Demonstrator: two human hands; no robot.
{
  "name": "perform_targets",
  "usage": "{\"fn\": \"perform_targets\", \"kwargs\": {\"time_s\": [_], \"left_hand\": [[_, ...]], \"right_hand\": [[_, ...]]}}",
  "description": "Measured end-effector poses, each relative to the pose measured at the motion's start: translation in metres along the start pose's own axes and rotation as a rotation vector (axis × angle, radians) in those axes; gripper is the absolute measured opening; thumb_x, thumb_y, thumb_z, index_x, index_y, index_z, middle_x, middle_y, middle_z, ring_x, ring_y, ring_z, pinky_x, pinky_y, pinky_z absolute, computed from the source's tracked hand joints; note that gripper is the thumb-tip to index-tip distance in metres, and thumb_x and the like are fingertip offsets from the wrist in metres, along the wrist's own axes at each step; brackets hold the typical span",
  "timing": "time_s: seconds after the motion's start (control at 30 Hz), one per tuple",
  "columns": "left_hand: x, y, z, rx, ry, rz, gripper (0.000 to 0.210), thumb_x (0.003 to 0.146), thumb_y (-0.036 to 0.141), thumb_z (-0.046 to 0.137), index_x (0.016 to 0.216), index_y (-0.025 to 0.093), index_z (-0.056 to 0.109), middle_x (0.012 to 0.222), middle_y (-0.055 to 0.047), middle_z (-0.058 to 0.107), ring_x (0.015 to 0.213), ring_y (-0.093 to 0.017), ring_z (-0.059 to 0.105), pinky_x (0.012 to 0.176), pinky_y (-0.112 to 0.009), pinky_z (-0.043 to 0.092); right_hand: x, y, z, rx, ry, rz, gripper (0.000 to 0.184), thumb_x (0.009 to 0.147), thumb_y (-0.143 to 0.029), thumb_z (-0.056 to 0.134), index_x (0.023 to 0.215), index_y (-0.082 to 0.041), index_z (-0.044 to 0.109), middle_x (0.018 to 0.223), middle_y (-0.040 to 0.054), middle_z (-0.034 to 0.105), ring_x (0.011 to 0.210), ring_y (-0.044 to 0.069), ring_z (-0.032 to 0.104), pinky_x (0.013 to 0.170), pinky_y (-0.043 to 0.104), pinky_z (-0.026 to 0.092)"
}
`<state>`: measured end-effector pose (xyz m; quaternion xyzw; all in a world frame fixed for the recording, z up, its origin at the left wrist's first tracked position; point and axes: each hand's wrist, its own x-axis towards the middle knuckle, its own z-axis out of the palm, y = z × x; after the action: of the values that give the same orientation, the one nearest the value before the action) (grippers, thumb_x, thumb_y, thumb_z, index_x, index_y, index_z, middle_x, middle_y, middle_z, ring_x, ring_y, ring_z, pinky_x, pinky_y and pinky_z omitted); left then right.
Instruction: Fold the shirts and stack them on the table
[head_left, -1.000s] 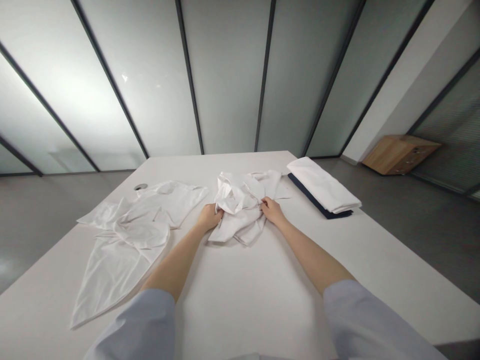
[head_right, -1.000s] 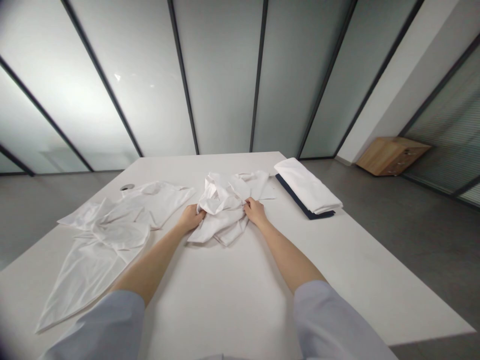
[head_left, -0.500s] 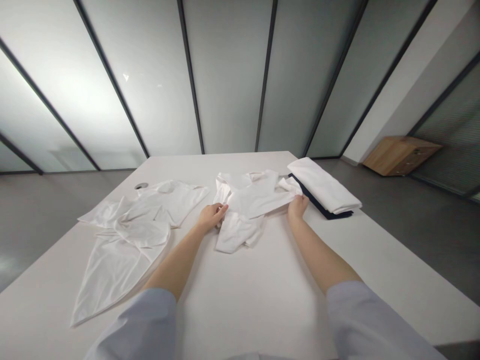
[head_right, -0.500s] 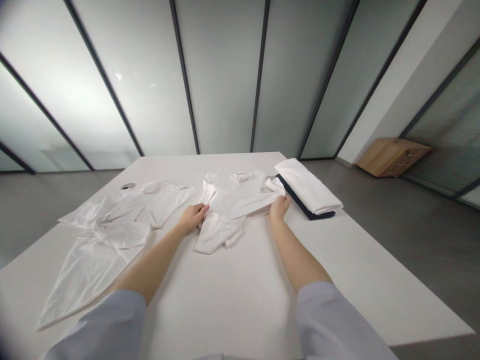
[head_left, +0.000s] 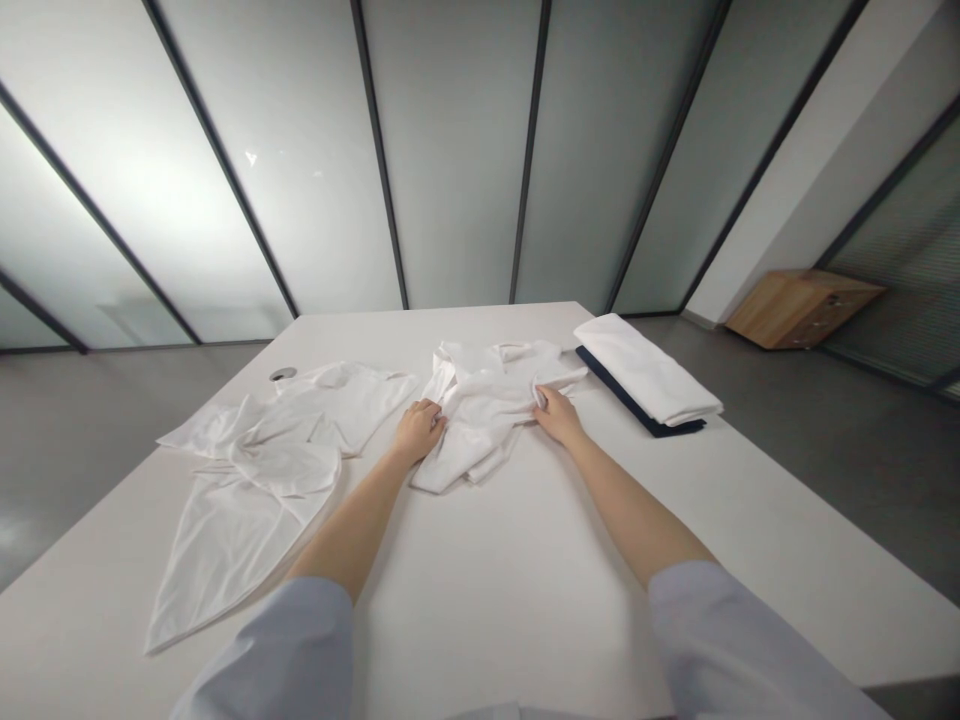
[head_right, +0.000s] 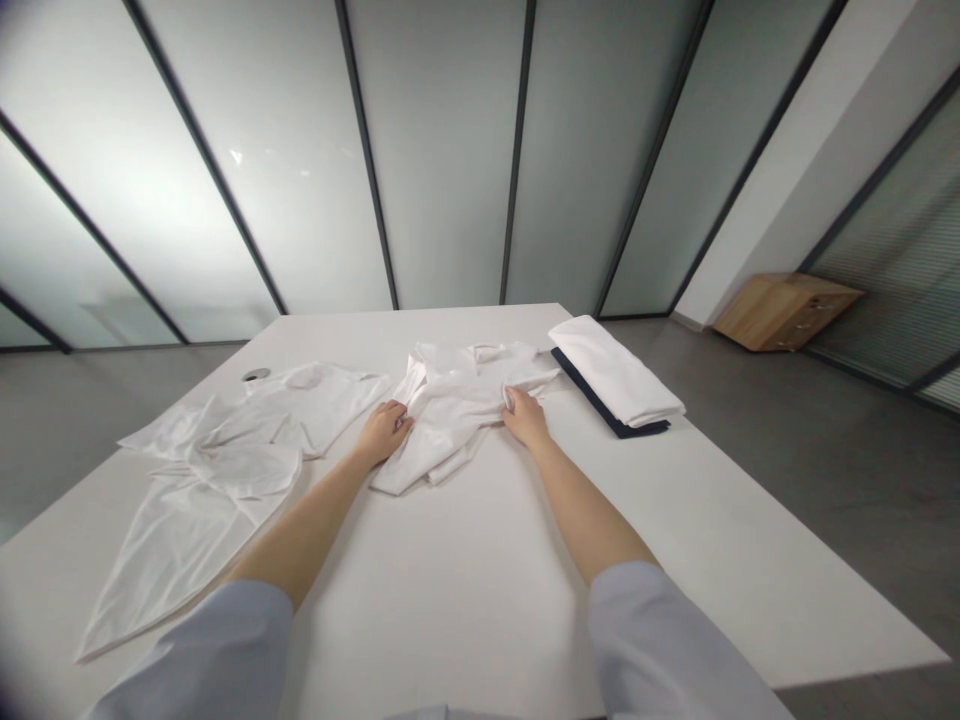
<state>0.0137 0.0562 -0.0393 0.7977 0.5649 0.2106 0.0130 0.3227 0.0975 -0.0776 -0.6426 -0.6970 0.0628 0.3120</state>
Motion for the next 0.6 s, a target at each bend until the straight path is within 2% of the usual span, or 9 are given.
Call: {"fn": "perform_targets", "kwargs": {"time_s": [0.17, 0.3, 0.37, 0.47, 0.53, 0.6], "left_hand": [[0.003, -0.009, 0.004, -0.105, 0.121, -0.208, 0.019, 0.092, 0.026, 0.041, 0.087, 0.021, 0.057, 0.082, -0.007, 0.064, 0.085, -0.021, 0.06, 0.075, -0.03, 0.042], [0.004, -0.015, 0.003, -0.182, 0.166, -0.337, 0.027, 0.095, 0.03, 0.034, 0.082, 0.021, 0.056, 0.073, -0.004, 0.062, 0.072, -0.019, 0.059, 0.065, -0.028, 0.039], [0.004, -0.016, 0.003, -0.18, 0.156, -0.347, 0.027, 0.094, 0.031, 0.035, 0.08, 0.02, 0.056, 0.071, -0.004, 0.062, 0.071, -0.019, 0.059, 0.064, -0.028, 0.039], [0.003, -0.019, 0.004, -0.178, 0.108, -0.346, 0.025, 0.092, 0.033, 0.039, 0.085, 0.019, 0.06, 0.074, -0.006, 0.064, 0.074, -0.021, 0.062, 0.067, -0.03, 0.042], [0.002, -0.019, 0.006, -0.19, 0.113, -0.306, 0.025, 0.089, 0.034, 0.046, 0.101, 0.018, 0.06, 0.086, -0.008, 0.068, 0.084, -0.023, 0.064, 0.074, -0.033, 0.045], [0.0, -0.016, 0.008, -0.189, 0.169, -0.209, 0.043, 0.083, 0.038, 0.056, 0.121, 0.017, 0.053, 0.109, -0.012, 0.066, 0.104, -0.026, 0.061, 0.088, -0.037, 0.046]], "right_hand": [[0.001, -0.001, -0.001, 0.158, 0.078, 0.102, 0.042, 0.072, -0.02, 0.055, 0.114, -0.02, 0.058, 0.102, 0.0073, 0.068, 0.087, 0.021, 0.062, 0.082, 0.033, 0.047], [0.0, -0.006, -0.005, 0.244, 0.109, 0.149, 0.018, 0.072, -0.025, 0.052, 0.088, -0.021, 0.06, 0.078, 0.002, 0.066, 0.072, 0.018, 0.058, 0.07, 0.029, 0.044], [-0.002, -0.009, -0.007, 0.246, 0.106, 0.136, 0.007, 0.072, -0.027, 0.05, 0.07, -0.022, 0.054, 0.067, -0.0001, 0.06, 0.067, 0.018, 0.054, 0.065, 0.028, 0.04], [-0.004, -0.012, -0.01, 0.267, 0.126, 0.131, 0.014, 0.072, -0.031, 0.047, 0.061, -0.024, 0.043, 0.057, -0.0025, 0.05, 0.06, 0.017, 0.047, 0.061, 0.028, 0.036], [-0.003, -0.015, -0.013, 0.324, 0.19, 0.152, 0.015, 0.073, -0.034, 0.045, 0.063, -0.025, 0.04, 0.057, -0.0034, 0.046, 0.06, 0.017, 0.044, 0.061, 0.028, 0.035], [-0.003, -0.022, -0.015, 0.413, 0.268, 0.15, 0.014, 0.074, -0.036, 0.044, 0.068, -0.025, 0.039, 0.061, -0.0031, 0.046, 0.062, 0.017, 0.045, 0.063, 0.029, 0.036]]}}
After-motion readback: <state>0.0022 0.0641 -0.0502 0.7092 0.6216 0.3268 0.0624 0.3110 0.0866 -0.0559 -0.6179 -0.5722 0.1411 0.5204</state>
